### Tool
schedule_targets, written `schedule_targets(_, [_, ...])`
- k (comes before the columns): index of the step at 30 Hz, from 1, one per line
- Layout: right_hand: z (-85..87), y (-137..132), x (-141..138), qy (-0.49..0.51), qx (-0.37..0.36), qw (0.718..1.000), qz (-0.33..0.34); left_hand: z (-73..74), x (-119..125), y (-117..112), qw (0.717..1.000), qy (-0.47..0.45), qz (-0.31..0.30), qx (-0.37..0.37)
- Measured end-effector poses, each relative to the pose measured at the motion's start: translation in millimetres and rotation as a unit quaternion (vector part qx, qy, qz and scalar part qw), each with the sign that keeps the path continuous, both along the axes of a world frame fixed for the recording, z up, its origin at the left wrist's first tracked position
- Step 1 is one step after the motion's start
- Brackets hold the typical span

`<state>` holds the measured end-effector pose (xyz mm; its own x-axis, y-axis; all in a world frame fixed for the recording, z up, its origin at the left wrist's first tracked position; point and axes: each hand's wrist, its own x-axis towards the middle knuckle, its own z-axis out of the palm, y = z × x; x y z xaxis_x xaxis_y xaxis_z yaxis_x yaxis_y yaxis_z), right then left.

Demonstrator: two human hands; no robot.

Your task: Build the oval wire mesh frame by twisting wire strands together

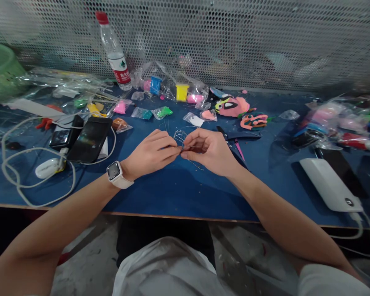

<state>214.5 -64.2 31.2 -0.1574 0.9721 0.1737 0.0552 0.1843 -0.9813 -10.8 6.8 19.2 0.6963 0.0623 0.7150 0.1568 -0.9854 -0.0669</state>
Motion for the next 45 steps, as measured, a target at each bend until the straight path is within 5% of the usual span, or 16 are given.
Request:
schedule_targets(31, [1.8, -3, -5, 0.048, -0.036, 0.998, 0.027, 4.9, 0, -3, 0.993, -0.025, -0.013, 0.116])
schedule_targets(36, [5.9, -3, 5, -0.063, 0.05, 0.996, 0.049, 2.0, 1, 2, 0.999, -0.04, -0.023, 0.02])
schedule_targets(41, [6.1, 3, 23, -0.088, 0.155, 0.981, 0.075, -2.3, -7, 20, 0.966, -0.156, 0.091, -0.186])
schedule_targets(45, [3.4, 15, 39, -0.038, 0.177, 0.983, 0.034, -7.2, -14, 37, 0.952, -0.132, 0.045, -0.271])
